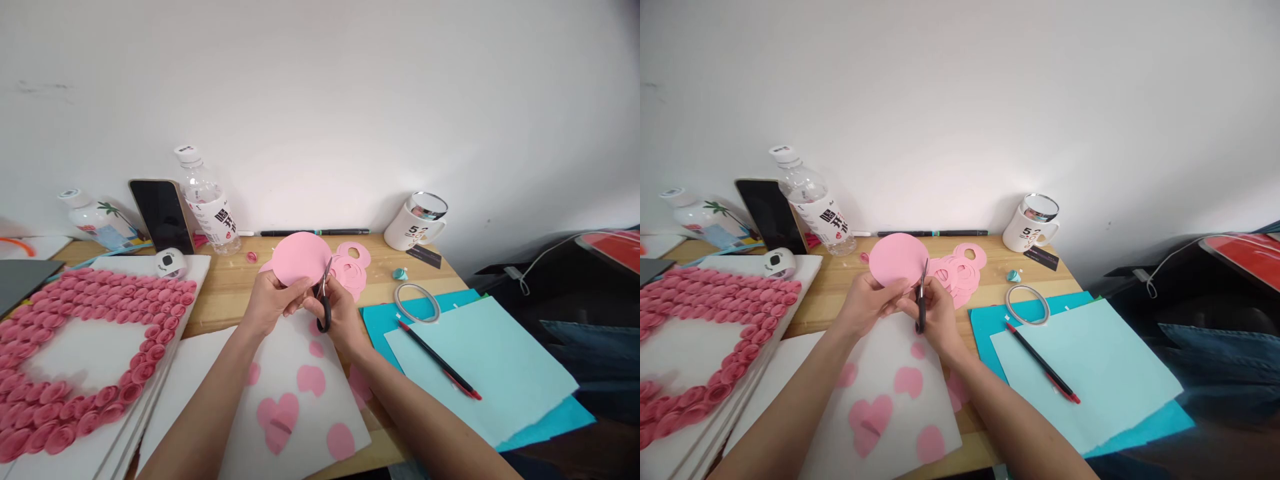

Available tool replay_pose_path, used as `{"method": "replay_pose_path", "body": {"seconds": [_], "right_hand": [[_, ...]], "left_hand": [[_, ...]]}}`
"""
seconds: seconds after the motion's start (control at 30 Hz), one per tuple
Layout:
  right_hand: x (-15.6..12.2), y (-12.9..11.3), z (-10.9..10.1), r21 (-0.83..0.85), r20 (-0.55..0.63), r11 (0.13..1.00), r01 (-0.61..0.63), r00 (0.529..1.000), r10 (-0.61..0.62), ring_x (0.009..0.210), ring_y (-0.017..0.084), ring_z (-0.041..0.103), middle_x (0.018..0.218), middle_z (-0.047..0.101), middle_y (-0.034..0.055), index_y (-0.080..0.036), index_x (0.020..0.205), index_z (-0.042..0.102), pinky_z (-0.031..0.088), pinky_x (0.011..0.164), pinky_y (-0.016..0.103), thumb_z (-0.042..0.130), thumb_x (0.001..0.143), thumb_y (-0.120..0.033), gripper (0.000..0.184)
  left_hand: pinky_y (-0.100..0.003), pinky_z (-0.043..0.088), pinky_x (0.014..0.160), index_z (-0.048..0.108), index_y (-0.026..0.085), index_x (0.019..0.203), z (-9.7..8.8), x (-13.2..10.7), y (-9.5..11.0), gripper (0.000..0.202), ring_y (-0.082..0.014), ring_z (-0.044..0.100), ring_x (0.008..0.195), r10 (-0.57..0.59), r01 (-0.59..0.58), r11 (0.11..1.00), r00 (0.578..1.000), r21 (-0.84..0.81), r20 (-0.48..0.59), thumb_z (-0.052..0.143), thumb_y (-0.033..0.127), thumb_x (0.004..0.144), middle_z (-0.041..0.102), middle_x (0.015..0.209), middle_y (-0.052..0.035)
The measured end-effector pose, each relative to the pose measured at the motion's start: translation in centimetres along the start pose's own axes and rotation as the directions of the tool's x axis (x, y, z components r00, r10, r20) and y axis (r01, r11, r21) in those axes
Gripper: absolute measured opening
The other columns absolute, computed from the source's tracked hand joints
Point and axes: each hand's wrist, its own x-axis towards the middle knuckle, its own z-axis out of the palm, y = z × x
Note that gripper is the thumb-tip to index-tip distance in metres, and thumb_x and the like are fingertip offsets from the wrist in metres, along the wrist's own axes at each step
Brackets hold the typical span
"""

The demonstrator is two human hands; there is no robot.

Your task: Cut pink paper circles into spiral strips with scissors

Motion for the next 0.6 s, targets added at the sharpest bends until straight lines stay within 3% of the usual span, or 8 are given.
{"method": "replay_pose_path", "body": {"seconds": [0.37,0.6], "right_hand": [[-0.15,0.11,-0.12,0.038,-0.004,0.998,-0.059,0.998,0.059,0.054,0.01,0.042,0.058,0.048,-0.0049,-0.02,0.077,0.049,0.033,0.049,0.022,0.069,0.067,-0.037,0.028],[-0.23,0.22,0.02,0.089,-0.008,0.988,-0.124,0.992,0.125,0.051,0.01,0.045,0.054,0.049,-0.0056,-0.019,0.08,0.05,0.035,0.049,0.023,0.068,0.067,-0.032,0.026]], "left_hand": [[-0.021,0.031,0.041,0.042,0.015,0.043,-0.14,-0.06,0.25,0.035,-0.0032,0.032,0.035,0.016,-0.016,1.0,1.0,0.026,0.0,0.064,0.025,0.068,0.038,0.035,0.0054],[-0.019,0.023,0.037,0.038,0.015,0.043,-0.27,-0.06,0.13,0.038,-0.0021,0.03,0.034,0.024,-0.023,0.999,1.0,0.03,-0.02,0.063,0.026,0.07,0.036,0.036,0.0062]]}}
